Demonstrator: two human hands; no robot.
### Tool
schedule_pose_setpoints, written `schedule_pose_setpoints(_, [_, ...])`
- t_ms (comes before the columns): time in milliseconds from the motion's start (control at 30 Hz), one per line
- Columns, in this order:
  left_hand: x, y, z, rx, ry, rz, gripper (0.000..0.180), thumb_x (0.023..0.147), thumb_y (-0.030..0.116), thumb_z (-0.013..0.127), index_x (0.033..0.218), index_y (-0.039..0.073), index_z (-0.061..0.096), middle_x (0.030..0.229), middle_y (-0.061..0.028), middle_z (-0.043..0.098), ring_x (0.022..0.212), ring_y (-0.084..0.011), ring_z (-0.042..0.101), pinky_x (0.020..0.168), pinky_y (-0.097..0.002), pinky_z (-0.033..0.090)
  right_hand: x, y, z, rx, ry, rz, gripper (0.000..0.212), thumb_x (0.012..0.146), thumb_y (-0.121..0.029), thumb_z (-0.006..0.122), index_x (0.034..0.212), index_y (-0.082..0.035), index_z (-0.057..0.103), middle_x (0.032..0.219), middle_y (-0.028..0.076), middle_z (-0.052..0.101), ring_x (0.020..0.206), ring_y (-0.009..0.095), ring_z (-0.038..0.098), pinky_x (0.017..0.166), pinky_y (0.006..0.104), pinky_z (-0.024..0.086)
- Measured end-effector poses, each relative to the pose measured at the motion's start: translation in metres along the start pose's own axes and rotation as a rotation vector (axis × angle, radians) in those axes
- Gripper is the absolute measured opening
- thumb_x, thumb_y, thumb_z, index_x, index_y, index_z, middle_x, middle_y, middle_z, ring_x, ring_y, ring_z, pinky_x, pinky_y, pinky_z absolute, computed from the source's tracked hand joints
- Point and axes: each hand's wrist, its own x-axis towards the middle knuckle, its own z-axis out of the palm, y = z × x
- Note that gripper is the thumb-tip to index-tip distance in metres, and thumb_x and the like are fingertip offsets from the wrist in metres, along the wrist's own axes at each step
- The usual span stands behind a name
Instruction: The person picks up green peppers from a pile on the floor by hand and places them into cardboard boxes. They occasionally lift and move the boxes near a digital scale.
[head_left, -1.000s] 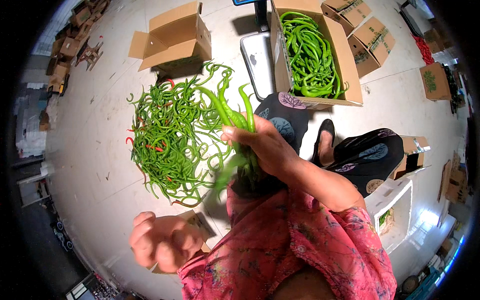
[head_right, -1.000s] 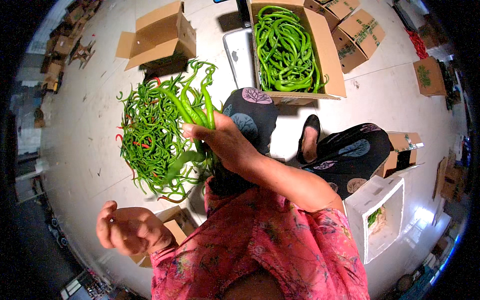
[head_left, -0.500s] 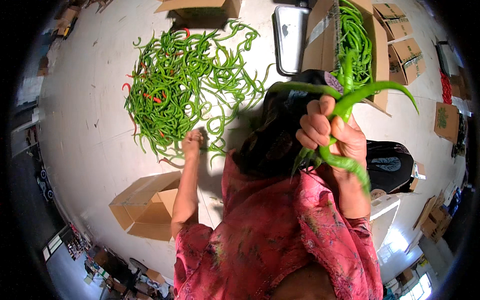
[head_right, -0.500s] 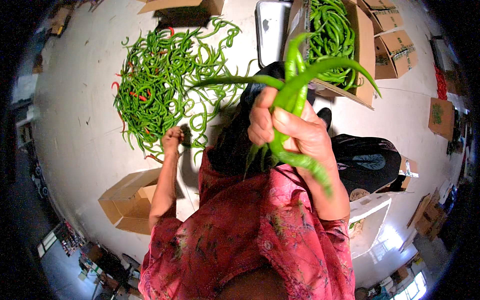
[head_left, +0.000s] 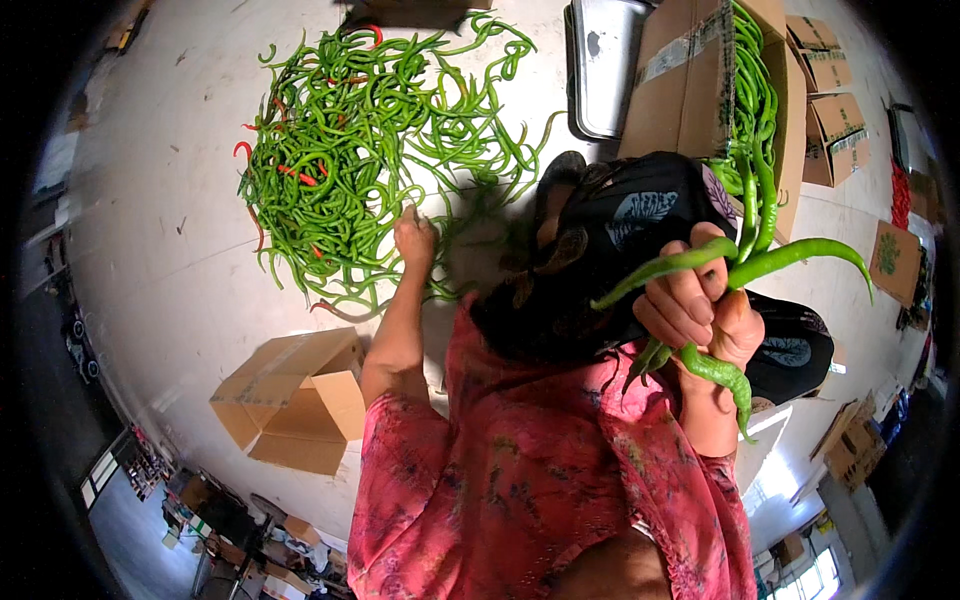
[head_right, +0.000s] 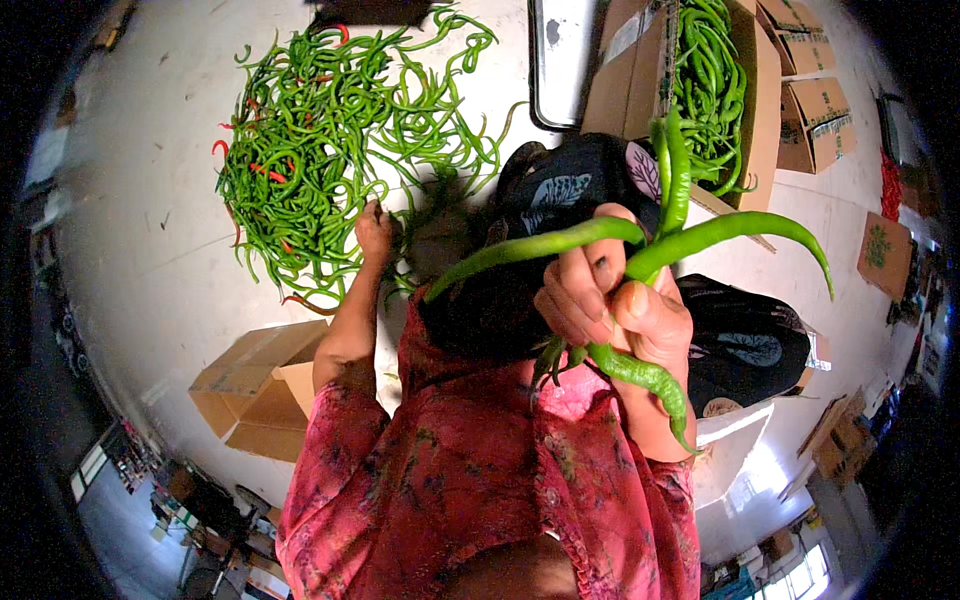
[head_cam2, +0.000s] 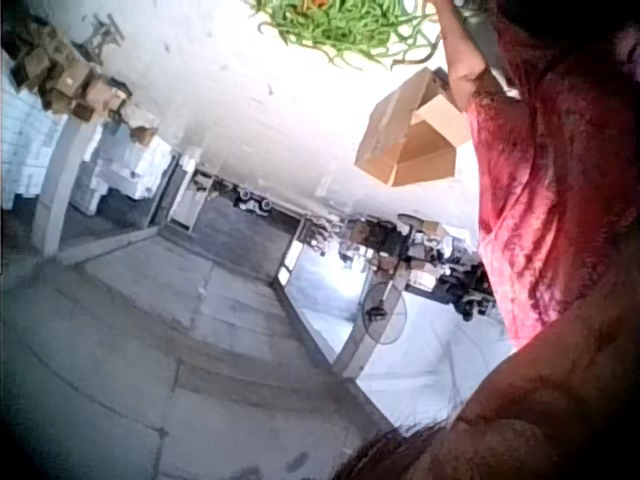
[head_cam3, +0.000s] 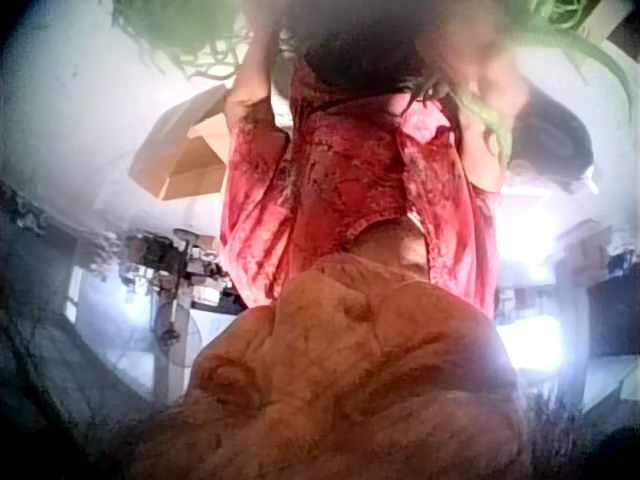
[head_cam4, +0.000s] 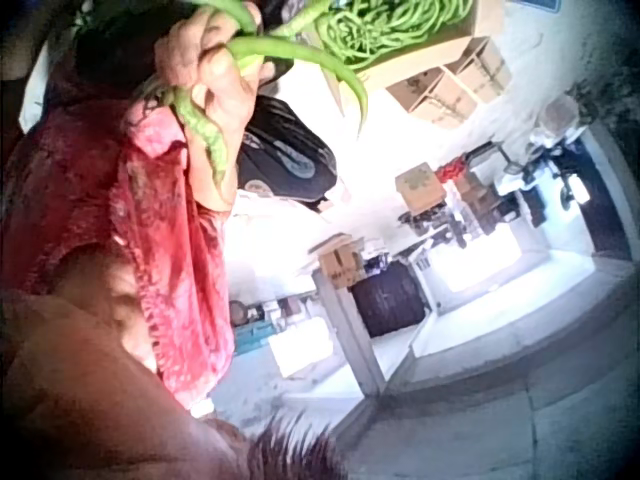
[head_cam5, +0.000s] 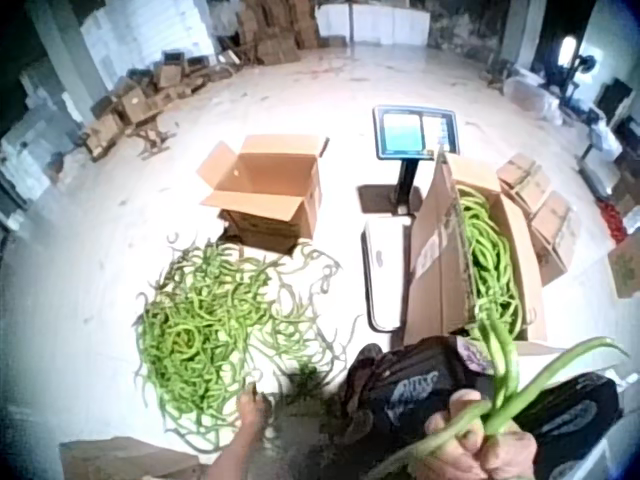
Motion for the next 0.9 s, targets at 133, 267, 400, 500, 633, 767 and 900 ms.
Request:
schedule_pose_setpoints(133, [0.017, 0.008, 0.026, 0.11, -0.095, -0.167, 0.03, 0.076, 0.015, 0.066, 0.105, 0.007, 0.062, 0.091, -0.0252, 0.061, 0.083, -0.0437, 0.062, 0.073, -0.0524, 0.05, -0.001, 0.002, -0.001, 0.009, -0.01, 0.016, 0.039, 0.07, -0.014, 0.082, 0.082, -0.008, 0.045, 0.064, 0.005, 0.045, 0.051, 0.014, 0.041, 0.046, 0.0264, 0.033])
schedule_pose_setpoints(267, [0.026, 0.025, 0.029, 0.197, -0.144, -0.266, 0.017, 0.078, 0.02, 0.068, 0.088, 0.008, 0.062, 0.093, -0.0214, 0.061, 0.08, -0.0418, 0.063, 0.068, -0.0512, 0.051, -0.003, 0.002, -0.007, -0.001, 0.014, 0.018, 0.039, 0.066, -0.009, 0.082, 0.084, -0.006, 0.047, 0.066, 0.006, 0.046, 0.051, 0.016, 0.042, 0.046, 0.0289, 0.033])
schedule_pose_setpoints(400, [0.026, 0.033, -0.003, -0.139, 0.044, -0.071, 0.014, 0.083, 0.022, 0.068, 0.085, 0.008, 0.064, 0.086, -0.0166, 0.061, 0.074, -0.0314, 0.061, 0.065, -0.0434, 0.049, 0.0, 0.005, -0.006, -0.058, 0.012, 0.033, 0.038, 0.069, -0.013, 0.082, 0.083, -0.007, 0.047, 0.066, 0.004, 0.046, 0.048, 0.013, 0.042, 0.044, 0.0265, 0.033])
schedule_pose_setpoints(500, [0.04, 0.046, -0.059, -0.774, -0.012, -0.24, 0.013, 0.091, 0.018, 0.065, 0.092, 0.005, 0.064, 0.088, -0.0095, 0.064, 0.072, -0.0169, 0.059, 0.063, -0.0321, 0.048, 0.003, 0.008, -0.002, -0.149, -0.009, 0.005, 0.037, 0.075, -0.02, 0.079, 0.082, -0.01, 0.044, 0.066, 0.0, 0.045, 0.043, 0.007, 0.039, 0.041, 0.0229, 0.034])
schedule_pose_setpoints(633, [0.046, 0.091, -0.151, -1.469, -0.212, -0.436, 0.013, 0.097, 0.013, 0.058, 0.106, 0.003, 0.06, 0.096, -0.0072, 0.066, 0.075, -0.0106, 0.059, 0.065, -0.0227, 0.048, 0.002, 0.01, 0.007, -0.181, 0.068, 0.005, 0.035, 0.078, -0.016, 0.073, 0.078, -0.011, 0.039, 0.066, 0.001, 0.042, 0.044, 0.009, 0.036, 0.04, 0.0237, 0.031])
schedule_pose_setpoints(767, [0.036, 0.131, -0.214, -1.657, -0.335, -0.349, 0.02, 0.096, 0.014, 0.059, 0.111, 0.0, 0.058, 0.099, -0.0112, 0.064, 0.077, -0.0146, 0.059, 0.067, -0.0262, 0.048, -0.001, 0.009, 0.021, -0.193, 0.215, 0.02, 0.018, 0.079, -0.007, 0.064, 0.093, -0.003, 0.054, 0.077, 0.008, 0.051, 0.058, 0.013, 0.046, 0.051, 0.0252, 0.036])
schedule_pose_setpoints(900, [0.024, 0.171, -0.244, -1.748, -0.392, -0.339, 0.022, 0.096, 0.012, 0.056, 0.113, -0.001, 0.057, 0.101, -0.0112, 0.063, 0.082, -0.0154, 0.059, 0.068, -0.0277, 0.049, 0.0, 0.01, 0.031, -0.336, 0.318, 0.069, 0.011, 0.083, -0.009, 0.063, 0.088, -0.004, 0.056, 0.084, 0.008, 0.057, 0.065, 0.013, 0.052, 0.058, 0.0245, 0.04])
